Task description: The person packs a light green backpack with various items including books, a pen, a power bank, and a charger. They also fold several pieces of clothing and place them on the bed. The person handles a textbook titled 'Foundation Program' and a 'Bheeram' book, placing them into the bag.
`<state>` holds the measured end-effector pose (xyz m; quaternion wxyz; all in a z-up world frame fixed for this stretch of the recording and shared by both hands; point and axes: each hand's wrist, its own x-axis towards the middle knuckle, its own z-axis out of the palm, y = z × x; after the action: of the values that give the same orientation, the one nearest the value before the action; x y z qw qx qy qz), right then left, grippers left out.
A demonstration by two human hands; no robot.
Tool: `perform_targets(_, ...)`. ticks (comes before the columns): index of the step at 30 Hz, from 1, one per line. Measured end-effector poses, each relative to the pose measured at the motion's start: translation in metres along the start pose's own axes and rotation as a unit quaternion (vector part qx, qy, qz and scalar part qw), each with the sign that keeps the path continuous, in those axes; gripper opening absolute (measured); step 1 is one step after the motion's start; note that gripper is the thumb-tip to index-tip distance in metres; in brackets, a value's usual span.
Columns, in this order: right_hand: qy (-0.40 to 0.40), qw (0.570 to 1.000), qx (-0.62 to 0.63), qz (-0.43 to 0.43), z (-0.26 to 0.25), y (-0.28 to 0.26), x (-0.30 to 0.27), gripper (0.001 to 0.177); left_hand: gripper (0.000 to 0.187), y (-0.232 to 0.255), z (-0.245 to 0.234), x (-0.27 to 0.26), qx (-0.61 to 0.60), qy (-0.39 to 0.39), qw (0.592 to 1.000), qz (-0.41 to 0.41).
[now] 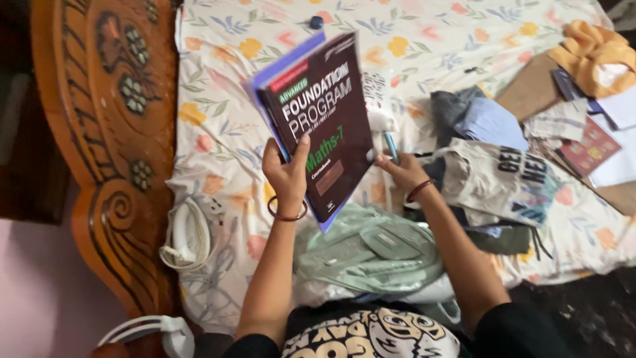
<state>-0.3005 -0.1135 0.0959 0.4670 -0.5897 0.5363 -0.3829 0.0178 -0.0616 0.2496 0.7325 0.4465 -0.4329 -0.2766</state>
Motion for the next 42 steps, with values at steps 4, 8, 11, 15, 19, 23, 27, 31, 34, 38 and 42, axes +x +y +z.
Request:
perform_targets(4,0.073,0.927,0.330,0.161,-0.015,0.007,-0.051,0.043,0.017,0.040,0.034,-0.020,-0.179,-0.007,0.983,-0.050)
perform_targets(8,0.047,0.844,0.496,0.200,-0.033,-0.024,-0.113,0.045,0.019,0.056,0.062,-0.042,-0.240,-0.013,0.968,-0.067)
perform_targets(11,0.040,0.826,0.560,0.057,-0.041,-0.046,-0.157,0.040,0.027,0.059,0.081,-0.064,-0.296,-0.047,0.951,-0.075)
perform_targets(15,0.201,0.792,0.570,0.090,-0.061,-0.077,-0.186,0.032,0.043,0.044,0.097,-0.090,-0.321,-0.103,0.934,-0.115)
perform_targets(19,0.196,0.837,0.508,0.046,-0.072,-0.072,-0.199,0.025,0.057,0.019,0.097,-0.105,-0.345,-0.114,0.916,-0.169)
perform_targets(23,0.199,0.917,0.343,0.038,-0.062,-0.053,-0.185,0.025,0.051,-0.008,0.074,-0.086,-0.336,-0.105,0.913,-0.206)
perform_targets(27,0.145,0.955,0.257,0.040,-0.048,-0.060,-0.152,0.027,0.046,-0.065,0.010,-0.031,-0.325,-0.090,0.914,-0.226)
perform_targets(31,0.018,0.988,0.153,0.025,-0.050,-0.074,-0.157,0.027,0.037,-0.184,-0.088,0.009,-0.200,-0.038,0.938,-0.279)
perform_targets(34,-0.020,0.994,0.102,0.018,-0.053,-0.070,-0.160,0.027,0.035,-0.256,-0.163,-0.029,0.110,-0.002,0.912,-0.395)
perform_targets(38,-0.023,0.998,0.005,0.051,-0.058,-0.033,-0.146,0.025,0.035,-0.276,-0.201,-0.106,0.225,-0.055,0.844,-0.484)
perform_targets(42,-0.046,0.986,-0.149,-0.051,-0.060,0.053,-0.104,0.019,0.044,-0.275,-0.196,-0.144,0.174,-0.031,0.864,-0.471)
